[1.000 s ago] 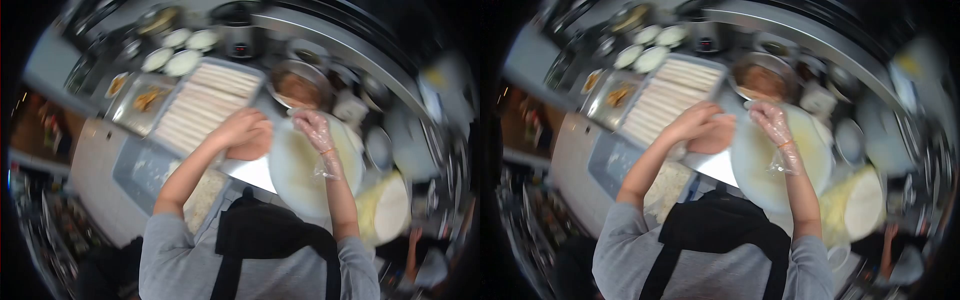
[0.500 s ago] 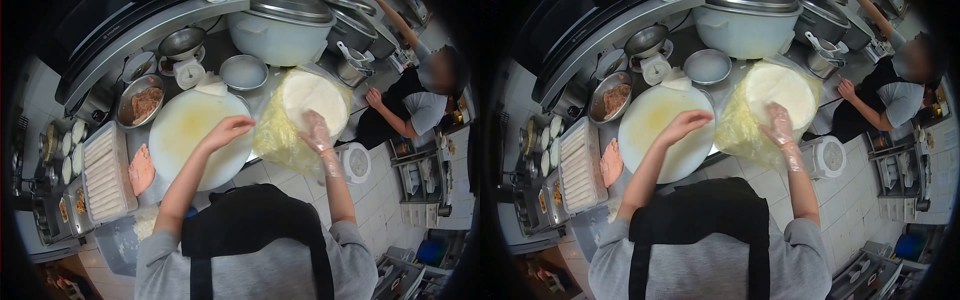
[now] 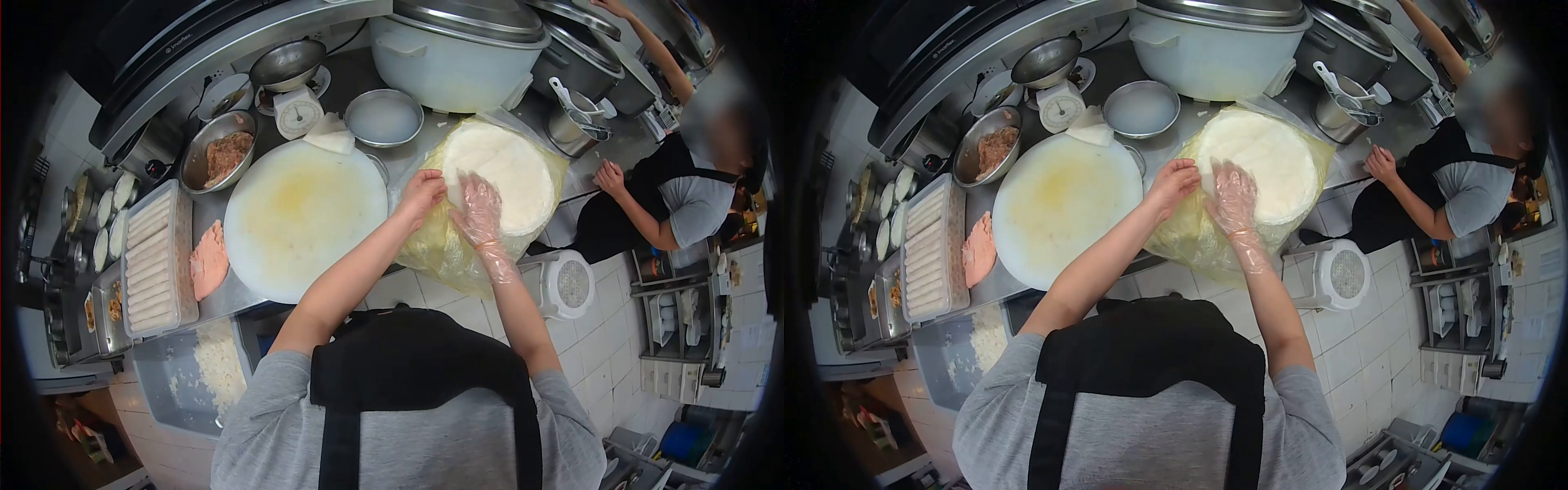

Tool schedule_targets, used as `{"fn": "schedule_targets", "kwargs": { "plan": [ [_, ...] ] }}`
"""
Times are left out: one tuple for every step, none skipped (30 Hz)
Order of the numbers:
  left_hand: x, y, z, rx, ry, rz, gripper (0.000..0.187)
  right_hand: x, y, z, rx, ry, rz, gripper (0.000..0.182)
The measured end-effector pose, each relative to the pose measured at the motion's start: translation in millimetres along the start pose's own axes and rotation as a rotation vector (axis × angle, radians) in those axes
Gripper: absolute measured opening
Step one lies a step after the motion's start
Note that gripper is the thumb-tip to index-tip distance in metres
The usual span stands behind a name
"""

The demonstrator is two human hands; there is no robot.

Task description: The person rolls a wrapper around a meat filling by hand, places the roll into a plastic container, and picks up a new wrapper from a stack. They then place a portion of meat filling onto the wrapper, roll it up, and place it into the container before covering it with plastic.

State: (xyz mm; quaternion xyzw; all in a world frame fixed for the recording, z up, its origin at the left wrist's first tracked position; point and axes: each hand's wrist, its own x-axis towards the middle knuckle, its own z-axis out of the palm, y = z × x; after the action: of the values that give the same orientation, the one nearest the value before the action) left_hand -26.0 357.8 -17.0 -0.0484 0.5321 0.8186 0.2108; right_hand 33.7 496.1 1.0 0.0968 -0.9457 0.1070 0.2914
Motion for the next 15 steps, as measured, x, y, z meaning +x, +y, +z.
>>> {"fn": "schedule_targets", "kwargs": {
  "plan": [
    [-2,2,3,-0.07,-0.02,-0.002,0.028,1,5,3,0.017,-0.027,0.013,0.044],
    [-4,5,6,-0.087,-0.044,0.018,0.028,2,12,9,0.035,-0.055,0.027,0.043],
    [-8,11,9,-0.103,-0.069,0.039,0.027,2,20,15,0.053,-0.084,0.041,0.042],
    [-9,13,10,-0.12,-0.093,0.058,0.027,3,28,18,0.1,-0.115,0.094,0.039],
    [-8,13,10,-0.026,-0.065,0.109,0.026,4,37,21,0.146,-0.148,0.148,0.035],
    [-2,10,7,0.069,-0.04,0.16,0.026,7,42,19,0.191,-0.179,0.204,0.031],
    [4,7,6,0.165,-0.017,0.211,0.026,11,48,14,0.33,-0.172,0.289,0.025],
    [10,2,5,0.247,-0.053,0.281,0.027,15,56,8,0.467,-0.162,0.373,0.02],
    [16,-2,5,0.33,-0.091,0.351,0.028,17,62,2,0.605,-0.15,0.459,0.017],
    [23,-7,6,0.413,-0.134,0.421,0.028,17,67,-2,0.793,-0.129,0.511,0.018],
    [29,-11,7,0.438,-0.141,0.44,0.03,14,78,5,0.73,-0.106,0.401,0.018],
    [32,-11,9,0.462,-0.151,0.459,0.031,10,94,21,0.661,-0.083,0.294,0.018],
    [36,-10,13,0.483,-0.169,0.481,0.032,7,106,31,0.555,-0.113,0.221,0.017],
    [31,-3,23,0.453,-0.05,0.395,0.033,5,119,40,0.449,-0.135,0.147,0.016],
    [23,1,32,0.422,0.058,0.303,0.034,1,123,46,0.307,-0.216,0.118,0.014]
  ]
}}
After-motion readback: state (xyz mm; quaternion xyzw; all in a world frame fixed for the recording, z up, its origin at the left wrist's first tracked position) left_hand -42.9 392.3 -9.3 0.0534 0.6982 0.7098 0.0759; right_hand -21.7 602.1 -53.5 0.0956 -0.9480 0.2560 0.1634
